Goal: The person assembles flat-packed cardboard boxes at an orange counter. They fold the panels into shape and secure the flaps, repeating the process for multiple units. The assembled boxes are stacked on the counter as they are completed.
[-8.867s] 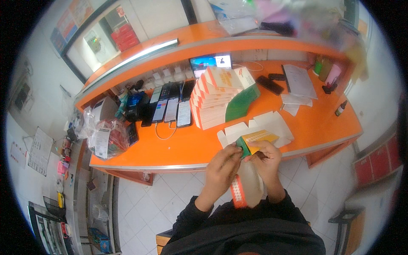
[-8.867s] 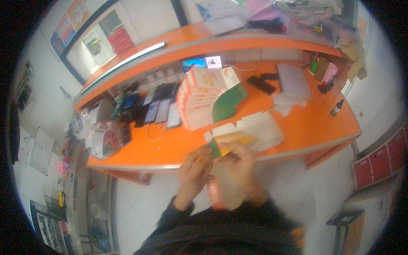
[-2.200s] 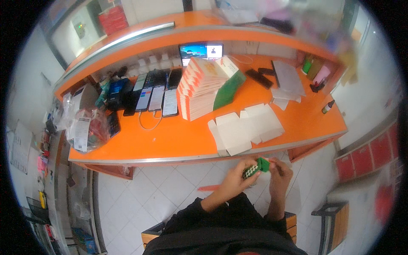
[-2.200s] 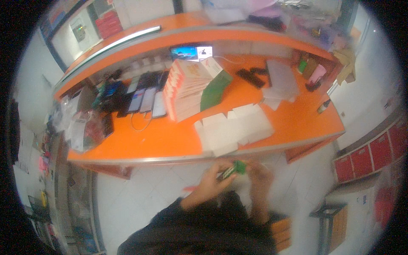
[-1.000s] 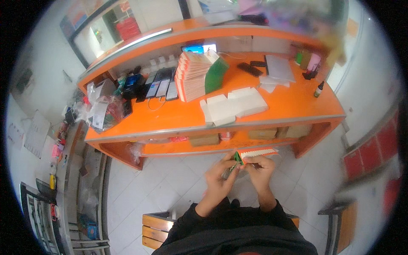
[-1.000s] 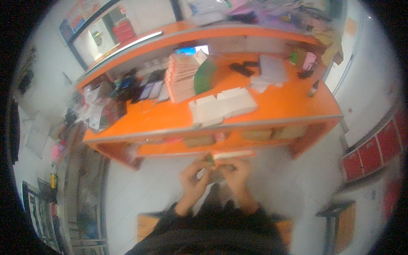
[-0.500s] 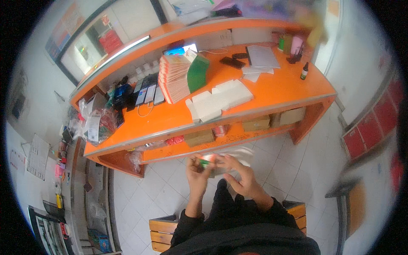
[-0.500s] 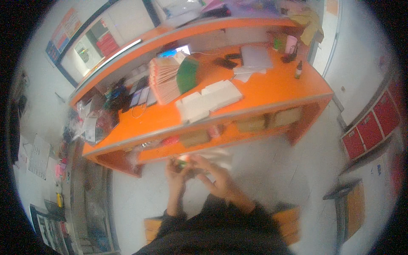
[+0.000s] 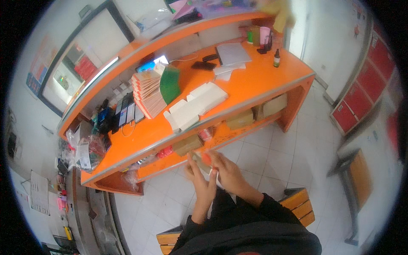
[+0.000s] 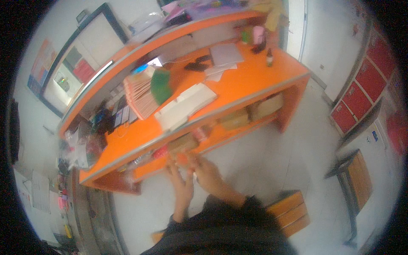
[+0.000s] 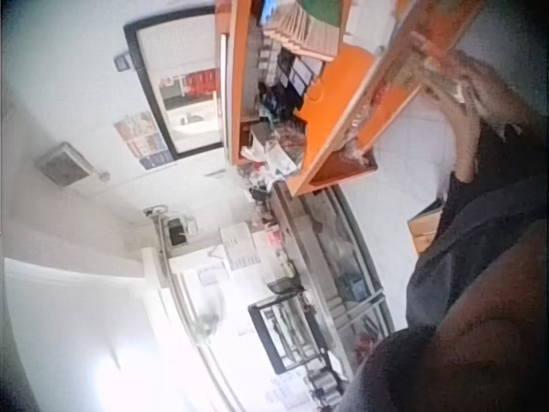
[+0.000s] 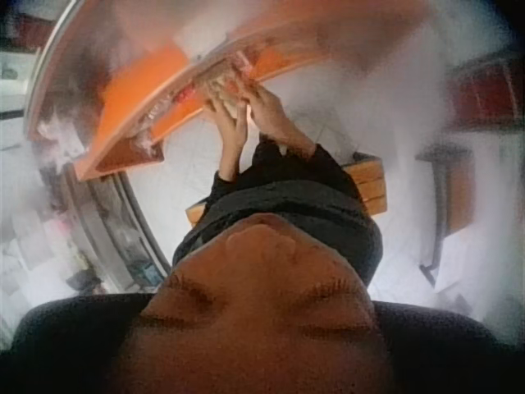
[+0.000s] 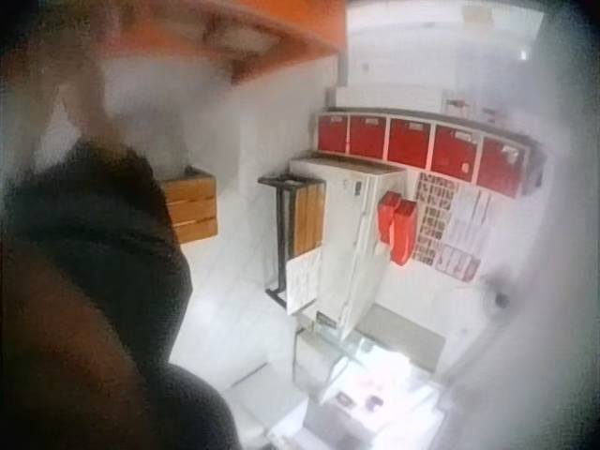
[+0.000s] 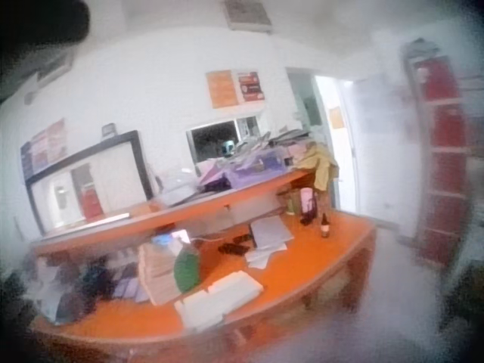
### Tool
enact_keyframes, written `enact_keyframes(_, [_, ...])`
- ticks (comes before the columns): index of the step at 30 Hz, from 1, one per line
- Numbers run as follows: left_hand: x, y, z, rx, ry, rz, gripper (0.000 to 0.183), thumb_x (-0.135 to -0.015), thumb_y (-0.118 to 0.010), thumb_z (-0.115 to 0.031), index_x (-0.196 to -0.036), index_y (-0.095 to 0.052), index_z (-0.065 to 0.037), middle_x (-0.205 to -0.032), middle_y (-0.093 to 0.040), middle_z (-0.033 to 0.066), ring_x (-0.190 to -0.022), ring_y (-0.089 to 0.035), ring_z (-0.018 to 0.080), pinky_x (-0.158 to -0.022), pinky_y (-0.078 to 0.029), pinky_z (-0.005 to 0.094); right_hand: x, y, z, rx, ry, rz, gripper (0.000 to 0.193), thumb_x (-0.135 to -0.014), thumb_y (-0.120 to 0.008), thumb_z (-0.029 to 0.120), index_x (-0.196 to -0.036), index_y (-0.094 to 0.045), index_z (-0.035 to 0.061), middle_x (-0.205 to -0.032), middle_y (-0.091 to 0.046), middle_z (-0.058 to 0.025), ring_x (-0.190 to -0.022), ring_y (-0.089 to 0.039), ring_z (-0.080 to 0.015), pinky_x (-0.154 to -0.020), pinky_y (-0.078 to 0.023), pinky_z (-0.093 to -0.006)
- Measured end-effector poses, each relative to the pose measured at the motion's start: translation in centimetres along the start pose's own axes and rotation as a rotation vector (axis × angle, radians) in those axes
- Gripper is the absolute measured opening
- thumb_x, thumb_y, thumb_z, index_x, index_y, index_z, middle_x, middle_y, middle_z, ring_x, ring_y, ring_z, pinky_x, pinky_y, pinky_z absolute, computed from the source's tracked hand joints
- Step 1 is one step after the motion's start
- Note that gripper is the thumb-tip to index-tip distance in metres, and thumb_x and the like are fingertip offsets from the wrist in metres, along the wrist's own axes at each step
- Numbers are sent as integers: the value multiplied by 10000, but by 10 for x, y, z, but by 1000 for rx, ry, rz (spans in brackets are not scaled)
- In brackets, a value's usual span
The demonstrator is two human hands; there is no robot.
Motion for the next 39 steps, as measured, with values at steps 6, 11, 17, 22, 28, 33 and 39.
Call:
enact_keyframes(6, [-13,-9,39,972,351,-47,342,-724,-517,11,-1047,-408,36,-938,-494,108,-821,-490,131,-737,-384,236,2,0,20,72,160,-47,355,-730,-457,40,-1079,-394,23,-924,-510,-159,-772,-528,-269,-646,-431,-305])
enact_keyframes(11, [0,-4,40,813,228,-172,220,-681,-564,40,-885,-481,29,-835,-521,87,-787,-507,124,-715,-400,237,9,19,2,-139,134,-309,164,-761,-458,42,-917,-465,-7,-852,-549,-151,-695,-542,-180,-607,-425,-256])
enact_keyframes(17, [12,1,36,847,242,-237,203,-702,-535,38,-891,-462,52,-874,-524,145,-815,-521,166,-754,-411,260,6,20,-3,-412,136,-359,104,-743,-487,36,-830,-487,-21,-852,-557,-138,-691,-521,-151,-623,-406,-236])
enact_keyframes(22, [9,0,15,840,170,-144,176,-737,-483,38,-908,-456,72,-912,-520,172,-821,-520,155,-759,-399,246,13,19,-5,-318,162,-453,103,-722,-506,19,-807,-507,-39,-862,-553,-148,-750,-530,-176,-670,-405,-250])
enact_keyframes(28, [14,13,30,757,152,-176,135,-738,-501,23,-871,-494,40,-840,-546,132,-775,-524,120,-692,-410,209,15,16,18,-260,252,-417,108,-690,-525,-25,-795,-536,-46,-890,-548,-167,-793,-537,-215,-695,-410,-269])
enact_keyframes(33, [20,18,40,875,226,-218,124,-719,-523,33,-841,-498,32,-823,-547,121,-736,-534,124,-671,-426,215,16,12,25,-234,317,-372,129,-667,-547,-30,-795,-550,-43,-904,-548,-165,-798,-539,-218,-685,-412,-260])
enact_keyframes(39, [28,33,46,859,205,-301,99,-707,-543,30,-793,-495,22,-797,-545,96,-698,-531,113,-636,-429,204,19,1,48,-61,398,-258,184,-646,-557,-19,-829,-555,-37,-938,-531,-163,-826,-532,-227,-652,-395,-249])
Point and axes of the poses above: each hand's wrist, its own x-axis away from the middle knuckle, its own y-axis out of the back of the hand, z = x × y, the point moved 10 cm from there along -x, towards the middle knuckle
